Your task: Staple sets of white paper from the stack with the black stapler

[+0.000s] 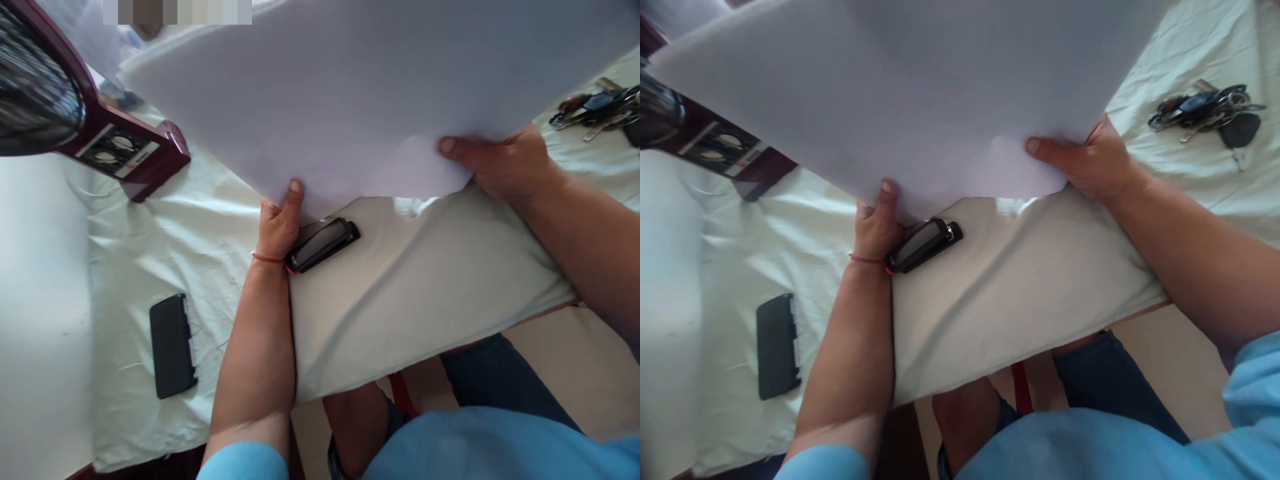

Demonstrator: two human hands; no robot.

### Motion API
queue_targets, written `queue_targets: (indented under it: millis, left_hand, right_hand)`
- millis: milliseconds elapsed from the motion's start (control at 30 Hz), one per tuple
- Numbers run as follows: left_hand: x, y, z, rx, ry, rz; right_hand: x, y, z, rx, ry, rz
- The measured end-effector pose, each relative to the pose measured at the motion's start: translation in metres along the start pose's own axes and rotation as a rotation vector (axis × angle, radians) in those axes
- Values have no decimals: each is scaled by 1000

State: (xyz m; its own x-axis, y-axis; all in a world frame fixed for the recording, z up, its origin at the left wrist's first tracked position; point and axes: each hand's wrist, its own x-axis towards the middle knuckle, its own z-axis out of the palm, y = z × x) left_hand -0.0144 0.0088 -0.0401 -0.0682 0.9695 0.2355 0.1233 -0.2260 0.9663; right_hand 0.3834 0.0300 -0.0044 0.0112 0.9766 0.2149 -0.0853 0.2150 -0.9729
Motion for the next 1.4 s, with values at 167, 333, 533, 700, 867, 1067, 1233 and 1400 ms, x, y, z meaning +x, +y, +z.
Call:
queue_targets:
  millis: [167,333,533,700,867,1067,1233,1400]
  left_hand:
    - [-3,3,5,-42,89,23]
    - [-3,25,14,-142,106,-22]
    - [-1,40,15,-78,-16,-62]
    - [-1,38,18,-82,-29,-112]
    - [-2,41,17,-72,-92,-111]
    - [1,68,8,22,-390,-117]
    - [7,86,1,170,-662,-117]
    - [6,87,-5,157,-711,-175]
  right_hand:
    - [-2,-5,7,38,68,75]
    - [2,-17,4,64,117,146]
    - [18,-21,-24,3,132,302]
    - [25,-28,-36,-80,124,321]
    - [30,-26,-49,-87,77,303]
    - [31,-24,-53,-153,69,379]
    - [30,-23,-54,-175,87,371]
    - [32,-21,-53,-126,96,366]
